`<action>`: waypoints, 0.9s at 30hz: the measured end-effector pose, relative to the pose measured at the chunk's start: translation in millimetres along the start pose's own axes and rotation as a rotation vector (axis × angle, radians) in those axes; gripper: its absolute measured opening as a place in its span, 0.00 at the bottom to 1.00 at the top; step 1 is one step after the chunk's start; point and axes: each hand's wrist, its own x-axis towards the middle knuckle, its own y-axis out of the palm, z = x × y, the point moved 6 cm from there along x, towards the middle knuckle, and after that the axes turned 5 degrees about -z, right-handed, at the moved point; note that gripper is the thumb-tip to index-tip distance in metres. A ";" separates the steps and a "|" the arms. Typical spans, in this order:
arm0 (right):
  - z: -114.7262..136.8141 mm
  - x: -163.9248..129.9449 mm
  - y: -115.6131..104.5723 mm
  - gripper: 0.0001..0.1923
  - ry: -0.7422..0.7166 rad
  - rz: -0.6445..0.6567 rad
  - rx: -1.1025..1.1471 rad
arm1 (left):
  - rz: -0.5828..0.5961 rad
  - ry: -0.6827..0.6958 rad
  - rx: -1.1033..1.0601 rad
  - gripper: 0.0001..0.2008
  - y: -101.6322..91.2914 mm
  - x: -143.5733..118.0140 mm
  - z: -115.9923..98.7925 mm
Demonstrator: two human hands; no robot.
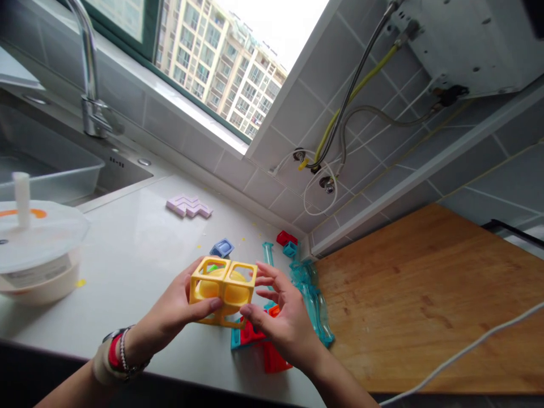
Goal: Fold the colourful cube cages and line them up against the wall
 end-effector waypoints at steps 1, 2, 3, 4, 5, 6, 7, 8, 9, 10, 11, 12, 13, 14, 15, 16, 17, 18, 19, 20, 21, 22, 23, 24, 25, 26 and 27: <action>0.3 -0.4 4.0 0.32 0.021 0.050 0.023 | 0.016 0.030 0.015 0.25 1.3 -1.3 -2.0; 1.4 -1.2 7.0 0.31 0.035 0.089 0.042 | 0.031 0.056 0.030 0.25 2.5 -2.8 -3.8; 2.9 -2.1 8.8 0.29 0.042 0.114 0.056 | 0.043 0.077 0.044 0.24 3.5 -4.4 -5.2; 4.7 -2.9 9.4 0.28 0.043 0.126 0.064 | 0.049 0.093 0.056 0.24 4.2 -6.0 -6.3; 6.4 -3.6 9.3 0.28 0.041 0.131 0.068 | 0.052 0.103 0.067 0.24 4.6 -7.4 -7.0; 7.8 -4.2 9.1 0.27 0.038 0.139 0.066 | 0.052 0.107 0.077 0.24 5.0 -8.5 -7.3; 8.7 -4.8 8.6 0.27 0.036 0.146 0.061 | 0.053 0.105 0.085 0.24 5.4 -9.4 -7.1; 9.2 -5.2 8.1 0.27 0.035 0.153 0.054 | 0.058 0.100 0.092 0.23 6.0 -9.9 -6.4; 9.2 -5.7 7.4 0.27 0.037 0.158 0.047 | 0.066 0.091 0.094 0.23 6.8 -10.1 -5.5; 8.9 -6.1 6.7 0.27 0.039 0.162 0.041 | 0.076 0.080 0.095 0.23 7.6 -10.0 -4.3; 8.4 -6.6 6.0 0.28 0.042 0.164 0.035 | 0.086 0.072 0.095 0.24 8.4 -9.7 -3.1; 7.9 -7.1 5.3 0.28 0.043 0.165 0.028 | 0.090 0.066 0.095 0.24 8.8 -9.3 -2.1; 7.3 -7.5 4.6 0.28 0.040 0.165 0.020 | 0.089 0.063 0.098 0.24 8.9 -8.9 -1.1; 6.9 -7.7 3.8 0.28 0.035 0.161 0.011 | 0.083 0.060 0.103 0.25 8.9 -8.5 -0.1; 6.5 -7.9 3.0 0.29 0.027 0.157 0.001 | 0.073 0.057 0.107 0.25 8.5 -8.3 0.9; 6.3 -7.9 2.3 0.29 0.017 0.153 -0.011 | 0.063 0.054 0.111 0.25 8.2 -8.3 1.8; 6.1 -7.8 1.8 0.29 0.005 0.150 -0.025 | 0.052 0.048 0.113 0.26 8.0 -8.5 2.9; 6.2 -7.6 1.3 0.30 -0.008 0.148 -0.041 | 0.042 0.044 0.111 0.26 7.9 -8.7 3.8; 6.4 -7.3 0.9 0.31 -0.024 0.143 -0.061 | 0.031 0.041 0.106 0.26 7.7 -9.0 4.5; 6.8 -7.1 0.4 0.32 -0.040 0.136 -0.083 | 0.020 0.039 0.099 0.26 7.7 -9.1 5.1; 7.0 -7.1 0.1 0.34 -0.054 0.129 -0.106 | 0.010 0.037 0.090 0.26 7.7 -9.0 5.5; 6.9 -7.2 -0.2 0.34 -0.065 0.121 -0.127 | 0.001 0.034 0.082 0.26 7.8 -8.8 5.8; 6.4 -7.6 -0.3 0.35 -0.069 0.115 -0.143 | -0.008 0.030 0.076 0.26 7.8 -8.3 6.1; 5.2 -8.2 -0.3 0.37 -0.064 0.109 -0.155 | -0.015 0.023 0.071 0.26 7.9 -7.7 6.4; 3.6 -8.9 -0.4 0.39 -0.053 0.101 -0.163 | -0.026 0.011 0.067 0.26 7.6 -7.1 6.9; 2.3 -9.5 -0.8 0.42 -0.048 0.089 -0.169 | -0.046 -0.010 0.068 0.27 6.8 -6.6 7.8; 1.9 -10.1 -1.4 0.44 -0.056 0.074 -0.174 | -0.075 -0.038 0.069 0.27 5.3 -6.3 9.0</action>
